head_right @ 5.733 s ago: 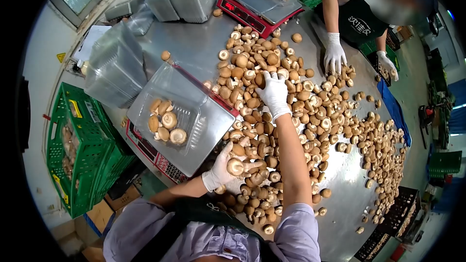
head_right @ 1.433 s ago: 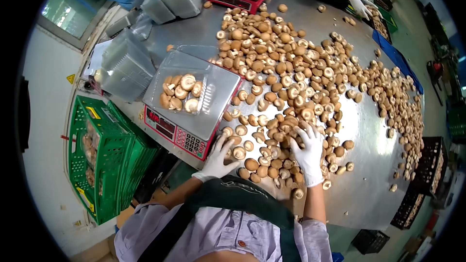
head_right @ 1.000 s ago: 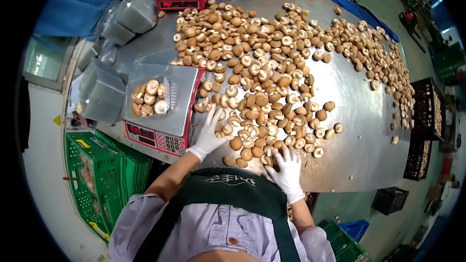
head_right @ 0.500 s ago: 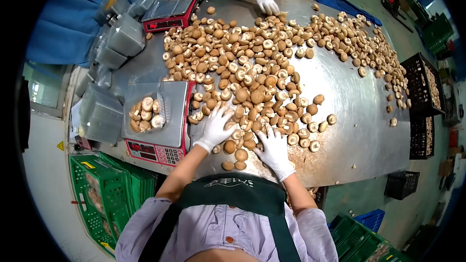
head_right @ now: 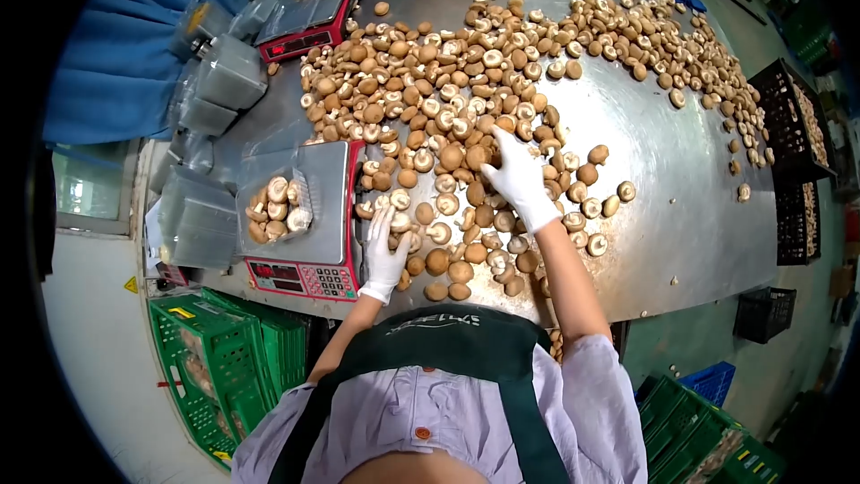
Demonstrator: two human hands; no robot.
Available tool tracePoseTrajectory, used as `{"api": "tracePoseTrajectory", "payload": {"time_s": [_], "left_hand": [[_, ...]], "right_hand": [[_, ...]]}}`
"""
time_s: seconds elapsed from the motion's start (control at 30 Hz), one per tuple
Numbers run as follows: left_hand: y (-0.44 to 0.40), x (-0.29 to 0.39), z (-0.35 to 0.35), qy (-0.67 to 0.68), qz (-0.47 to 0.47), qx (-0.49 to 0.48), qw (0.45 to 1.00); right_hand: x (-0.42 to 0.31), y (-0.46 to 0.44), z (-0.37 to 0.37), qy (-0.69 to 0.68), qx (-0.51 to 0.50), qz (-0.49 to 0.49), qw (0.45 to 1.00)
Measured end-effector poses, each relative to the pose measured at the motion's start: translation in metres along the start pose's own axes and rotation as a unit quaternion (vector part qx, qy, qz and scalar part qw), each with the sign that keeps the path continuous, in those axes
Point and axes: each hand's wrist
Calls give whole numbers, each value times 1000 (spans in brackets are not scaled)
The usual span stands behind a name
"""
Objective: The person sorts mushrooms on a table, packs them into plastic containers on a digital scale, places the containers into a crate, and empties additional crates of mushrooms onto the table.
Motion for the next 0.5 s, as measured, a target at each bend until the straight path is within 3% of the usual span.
{"api": "tracePoseTrajectory", "payload": {"time_s": [0.07, 0.17, 0.23, 0.27, 0.33, 0.4, 0.43, 0.5], "left_hand": [[-5, 9, -3, 31, -25, 3, 999], [-10, 23, -13, 14, 1, 20, 1000], [-8, 25, -24, 26, 21, -34, 999], [-5, 27, -28, 38, 42, -87, 995], [-1, 35, -29, -7, 90, -167, 982], [7, 39, -25, -64, 133, -276, 950], [12, 39, -16, -80, 154, -271, 947], [11, 37, -7, -104, 153, -287, 940]], "right_hand": [[8, -5, 28, 52, -58, -61, 995], [5, -1, 28, 32, -60, -62, 996], [-11, 8, 1, -164, -91, 143, 972], [10, 19, 8, -276, -33, 163, 947], [7, 30, -31, -493, -67, 299, 814], [38, 54, -46, -684, -70, 298, 662], [45, 59, -50, -729, -61, 260, 630], [53, 79, -69, -713, 10, 349, 608]]}}
Point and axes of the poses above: each hand's wrist, its own y-axis away from the middle knuckle, its own z-axis out of the palm, x = y × z, and after that the axes turned 9 degrees about x, right-handed
